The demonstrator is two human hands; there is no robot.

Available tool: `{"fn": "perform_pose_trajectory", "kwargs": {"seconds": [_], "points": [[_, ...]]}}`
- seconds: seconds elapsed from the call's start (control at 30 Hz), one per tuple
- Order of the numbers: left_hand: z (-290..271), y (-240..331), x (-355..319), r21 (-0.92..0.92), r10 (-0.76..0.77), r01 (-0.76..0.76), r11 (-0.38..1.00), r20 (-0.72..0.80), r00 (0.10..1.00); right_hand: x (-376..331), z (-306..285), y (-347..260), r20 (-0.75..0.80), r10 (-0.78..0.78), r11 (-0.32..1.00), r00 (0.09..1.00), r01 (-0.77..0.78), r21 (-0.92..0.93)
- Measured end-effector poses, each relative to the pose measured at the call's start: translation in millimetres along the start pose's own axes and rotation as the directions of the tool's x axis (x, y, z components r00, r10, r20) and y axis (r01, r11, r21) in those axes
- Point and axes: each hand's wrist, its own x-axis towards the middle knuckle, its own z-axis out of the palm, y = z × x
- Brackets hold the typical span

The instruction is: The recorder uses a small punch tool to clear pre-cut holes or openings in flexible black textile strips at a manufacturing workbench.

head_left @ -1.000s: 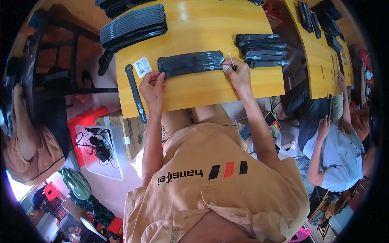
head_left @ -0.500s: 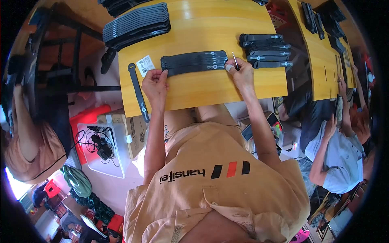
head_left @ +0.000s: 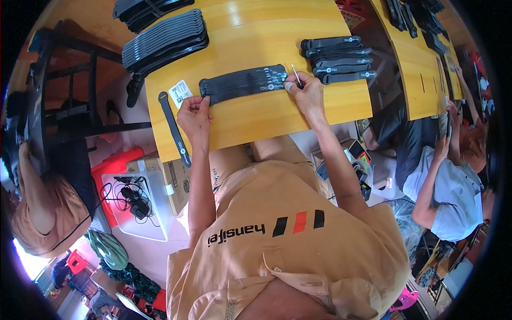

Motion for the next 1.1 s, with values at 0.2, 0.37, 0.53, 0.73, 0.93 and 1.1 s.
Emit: {"fn": "perform_pose_trajectory", "kwargs": {"seconds": [0.2, 0.37, 0.53, 0.73, 0.93, 1.1], "points": [[-0.4, 0.7, -1.1, -0.002, 0.007, -0.007, 1.000, -0.002, 1.000, -0.5, 1.8, 0.1, -0.016, -0.005, 1.000, 1.000, 0.005, -0.001], [-0.5, 2.5, -1.0, 0.014, 0.007, -0.007, 1.000, -0.002, 1.000, -0.6, 2.1, -0.4, -0.027, -0.005, 1.000, 1.000, 0.005, -0.013], [1.7, 8.0, -2.2, 0.022, -0.005, 0.005, 1.000, -0.007, 1.000, -0.2, 1.0, -0.8, -0.018, -0.009, 1.000, 1.000, 0.009, -0.001], [1.0, 6.2, -1.0, 0.025, -0.008, 0.008, 1.000, 0.004, 1.000, 1.4, 3.3, -1.0, -0.024, 0.007, 1.000, 1.000, -0.008, -0.008], [1.1, 5.9, -0.1, 0.104, 0.042, -0.042, 0.994, 0.004, 0.999, 1.7, 3.7, 1.2, -0.030, 0.025, 0.999, 0.999, -0.026, -0.031], [1.4, 6.8, -0.8, 0.071, 0.014, -0.013, 0.997, -0.024, 1.000, 3.2, 4.7, 5.0, -0.019, 0.006, 0.999, 1.000, -0.007, -0.048]]}}
